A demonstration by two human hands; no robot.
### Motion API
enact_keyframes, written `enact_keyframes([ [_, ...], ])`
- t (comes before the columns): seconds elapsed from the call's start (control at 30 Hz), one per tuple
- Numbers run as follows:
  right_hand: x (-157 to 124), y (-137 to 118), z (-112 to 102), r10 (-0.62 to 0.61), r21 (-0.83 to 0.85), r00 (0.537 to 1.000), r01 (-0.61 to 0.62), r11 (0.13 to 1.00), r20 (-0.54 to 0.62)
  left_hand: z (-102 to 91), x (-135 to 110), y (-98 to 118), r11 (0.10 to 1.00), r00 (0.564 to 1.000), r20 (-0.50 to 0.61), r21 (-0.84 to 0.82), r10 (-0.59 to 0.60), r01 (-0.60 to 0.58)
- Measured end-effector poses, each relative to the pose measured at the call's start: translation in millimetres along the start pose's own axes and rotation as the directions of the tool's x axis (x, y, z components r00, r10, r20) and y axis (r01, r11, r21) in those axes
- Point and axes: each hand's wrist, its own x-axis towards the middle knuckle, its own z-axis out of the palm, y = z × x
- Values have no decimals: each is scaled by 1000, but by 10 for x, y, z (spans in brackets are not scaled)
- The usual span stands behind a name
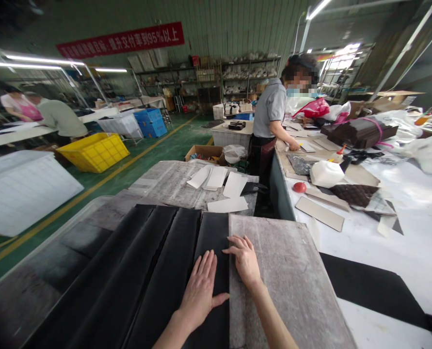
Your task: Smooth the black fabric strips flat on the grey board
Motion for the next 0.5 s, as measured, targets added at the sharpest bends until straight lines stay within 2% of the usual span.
enact_keyframes([
  [0.17, 2, -9, -4, 12, 2, 1000, -12, 1000, -3, 40, -4, -29, 1000, 1000, 7, 22, 12, -12],
  [0.5, 16, -11, -12, 13, 69, 1000, -11, 998, -27, 0, -4, -24, 999, 1000, -7, 32, 13, -13],
])
